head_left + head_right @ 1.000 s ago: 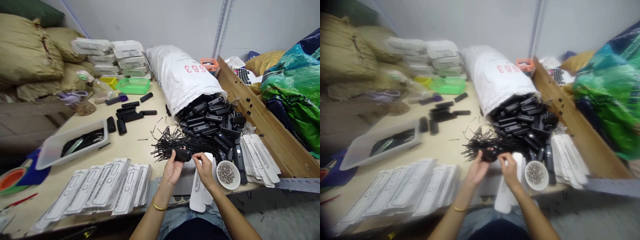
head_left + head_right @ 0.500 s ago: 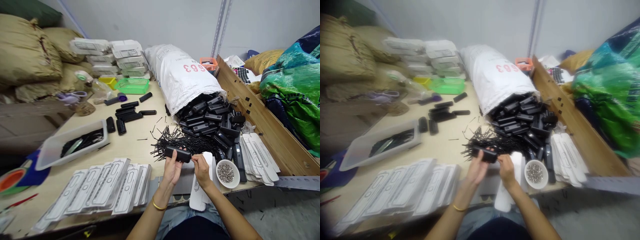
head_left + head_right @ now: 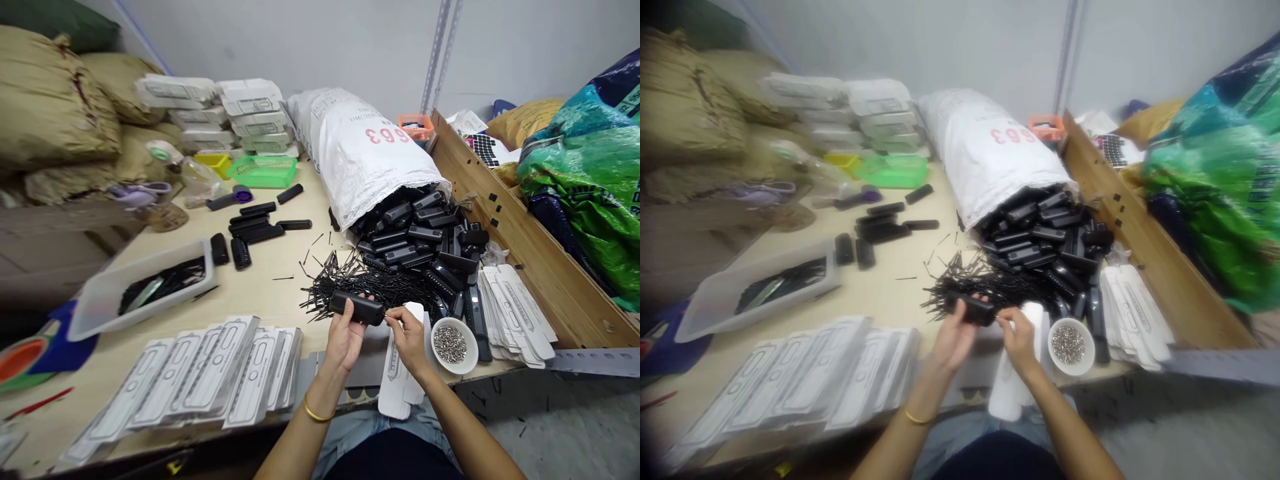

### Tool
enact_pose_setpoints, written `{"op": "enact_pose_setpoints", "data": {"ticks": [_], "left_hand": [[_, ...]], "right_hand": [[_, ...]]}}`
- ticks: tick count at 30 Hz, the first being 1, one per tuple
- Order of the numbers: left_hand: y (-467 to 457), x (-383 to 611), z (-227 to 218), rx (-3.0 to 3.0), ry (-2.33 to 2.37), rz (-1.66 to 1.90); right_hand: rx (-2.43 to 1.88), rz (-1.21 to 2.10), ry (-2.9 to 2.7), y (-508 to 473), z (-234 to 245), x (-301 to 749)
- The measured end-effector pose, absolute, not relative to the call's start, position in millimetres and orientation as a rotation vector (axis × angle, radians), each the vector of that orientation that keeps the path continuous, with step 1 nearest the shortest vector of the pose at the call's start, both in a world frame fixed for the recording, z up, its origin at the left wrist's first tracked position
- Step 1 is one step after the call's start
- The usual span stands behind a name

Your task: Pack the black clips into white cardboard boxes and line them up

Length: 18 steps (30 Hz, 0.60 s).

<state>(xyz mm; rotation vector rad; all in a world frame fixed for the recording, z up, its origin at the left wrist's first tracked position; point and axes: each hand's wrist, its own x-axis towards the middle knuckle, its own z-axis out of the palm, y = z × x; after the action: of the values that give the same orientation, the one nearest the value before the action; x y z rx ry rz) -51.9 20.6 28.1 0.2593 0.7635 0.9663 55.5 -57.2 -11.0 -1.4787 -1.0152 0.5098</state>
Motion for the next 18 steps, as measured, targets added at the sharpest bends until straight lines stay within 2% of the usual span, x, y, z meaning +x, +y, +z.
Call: {"op": "enact_pose_setpoints", "data": {"ticks": [5, 9, 12, 15, 18], "left_hand": [[18.1, -49.5, 18.7, 0.339, 0.74, 1.04], [18.2, -65.7, 33.4, 0.371, 0.684, 1.052], [11.6, -81.4, 37.1, 0.535, 0.642, 1.093], [8.1, -81.3, 17.5, 0.7, 0.792, 0.98], [19.1, -70.6, -6.8, 0.652, 0.874, 0.972]], "right_hand": [[-1.588, 0.413, -1.218, -55.0, -12.7, 56.1], [-1.653, 0.519, -1.214, -55.9, -11.4, 59.7], [-1.709, 0.481, -1.135, -63.7, -4.8, 78.2], [-1.816, 0.33, -1.089, -73.3, -0.6, 105.3], [-1.956, 0.276, -1.349, -79.8, -2.3, 126.4]]}}
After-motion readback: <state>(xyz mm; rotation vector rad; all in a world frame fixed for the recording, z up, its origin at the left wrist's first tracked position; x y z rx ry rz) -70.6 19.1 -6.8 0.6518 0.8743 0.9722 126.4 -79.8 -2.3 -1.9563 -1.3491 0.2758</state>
